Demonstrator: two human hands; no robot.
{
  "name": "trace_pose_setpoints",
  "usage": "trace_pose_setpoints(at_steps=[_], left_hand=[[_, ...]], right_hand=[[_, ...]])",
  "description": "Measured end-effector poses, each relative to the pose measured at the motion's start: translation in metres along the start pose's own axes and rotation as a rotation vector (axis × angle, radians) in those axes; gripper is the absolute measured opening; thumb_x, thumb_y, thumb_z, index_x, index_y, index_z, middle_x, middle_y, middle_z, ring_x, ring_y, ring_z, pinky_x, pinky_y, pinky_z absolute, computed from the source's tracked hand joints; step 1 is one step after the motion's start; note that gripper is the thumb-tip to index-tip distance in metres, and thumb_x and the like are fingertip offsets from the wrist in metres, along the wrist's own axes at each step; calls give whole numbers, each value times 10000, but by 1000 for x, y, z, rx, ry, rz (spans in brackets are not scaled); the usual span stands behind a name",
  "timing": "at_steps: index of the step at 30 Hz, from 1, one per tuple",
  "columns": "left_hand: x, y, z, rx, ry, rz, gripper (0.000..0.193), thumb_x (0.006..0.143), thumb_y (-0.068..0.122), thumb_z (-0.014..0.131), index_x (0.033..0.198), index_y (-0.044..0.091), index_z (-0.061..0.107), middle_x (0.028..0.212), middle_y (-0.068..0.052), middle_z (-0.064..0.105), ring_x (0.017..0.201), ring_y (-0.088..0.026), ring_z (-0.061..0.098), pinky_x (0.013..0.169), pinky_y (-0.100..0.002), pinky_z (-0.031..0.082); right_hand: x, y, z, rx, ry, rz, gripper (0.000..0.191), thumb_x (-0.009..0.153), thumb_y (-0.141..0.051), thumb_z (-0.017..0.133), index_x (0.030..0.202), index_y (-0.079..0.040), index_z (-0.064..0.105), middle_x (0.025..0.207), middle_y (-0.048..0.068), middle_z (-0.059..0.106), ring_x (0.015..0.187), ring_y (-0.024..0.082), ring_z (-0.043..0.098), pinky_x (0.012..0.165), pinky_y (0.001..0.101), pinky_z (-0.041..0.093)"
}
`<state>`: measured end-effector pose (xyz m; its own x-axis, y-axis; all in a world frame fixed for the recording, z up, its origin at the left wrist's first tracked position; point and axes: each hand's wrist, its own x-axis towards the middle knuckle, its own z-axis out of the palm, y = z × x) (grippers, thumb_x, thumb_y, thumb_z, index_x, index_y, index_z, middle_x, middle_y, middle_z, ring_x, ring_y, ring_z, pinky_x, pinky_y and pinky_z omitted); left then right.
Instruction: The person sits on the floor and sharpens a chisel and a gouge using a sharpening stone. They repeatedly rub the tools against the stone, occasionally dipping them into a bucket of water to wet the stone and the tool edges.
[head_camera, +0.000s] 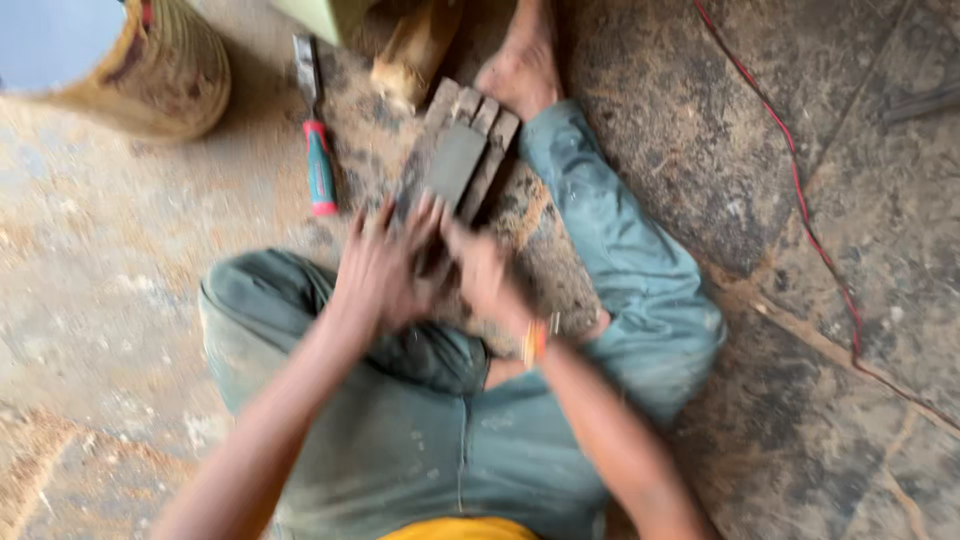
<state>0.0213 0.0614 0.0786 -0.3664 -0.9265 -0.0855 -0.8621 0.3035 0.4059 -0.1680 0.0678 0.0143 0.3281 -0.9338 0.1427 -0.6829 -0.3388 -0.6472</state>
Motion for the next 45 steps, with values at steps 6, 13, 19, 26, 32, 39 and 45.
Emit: trace_pose_setpoints(at_steps=[6,13,19,26,32,39,45], left_hand=[[56,-32,45,145,-250,-28,878,826,679,559,1579,269,368,1649,9,341,1458,-312,386,1228,-628,88],[74,-17,10,187,-83,106,924,789,690,581,1561,228,372,1633,-5,352,1488,-374,299,1120,-644,219],[12,-27,33,87,-106,42,846,837,667,568,1550,235,419,1601,-7,390,1438,-433,309,1143,-654,235],[118,-22,9,211,-274,65,931,840,761,543,1571,225,327,1639,7,300,1504,-385,232,1182,-618,179],[-11,-16,30,139,-149,64,956,742,599,629,1572,227,335,1637,-18,322,1512,-388,243,1178,-629,176],[134,-12,20,232,-290,90,865,879,681,585,1580,244,329,1664,-15,294,1572,-337,160,1241,-591,130],[5,-13,26,126,-100,120,964,722,524,710,1581,229,389,1653,-8,327,1515,-364,218,1180,-608,208]], right_hand=[[21,19,-4,112,106,-23,533,944,53,503,1430,-151,582,992,192,729,876,268,738,751,374,612],[43,1,-12,107,348,-246,609,986,113,474,1530,-156,509,1203,253,683,1063,372,735,908,406,596],[-9,-8,9,14,-125,309,607,897,46,491,1460,-142,613,923,248,725,753,329,748,679,420,590],[67,9,-24,42,-20,425,485,949,19,474,1377,-136,641,954,142,749,538,312,663,458,445,480],[-27,-33,8,93,58,212,598,876,86,493,1449,-51,595,878,270,678,758,347,708,685,452,574],[59,34,-8,138,109,361,578,868,133,503,1416,-32,583,1227,226,720,847,307,748,674,445,565],[-24,-32,8,184,66,266,495,914,106,539,1404,56,590,998,292,729,959,294,777,811,380,620]])
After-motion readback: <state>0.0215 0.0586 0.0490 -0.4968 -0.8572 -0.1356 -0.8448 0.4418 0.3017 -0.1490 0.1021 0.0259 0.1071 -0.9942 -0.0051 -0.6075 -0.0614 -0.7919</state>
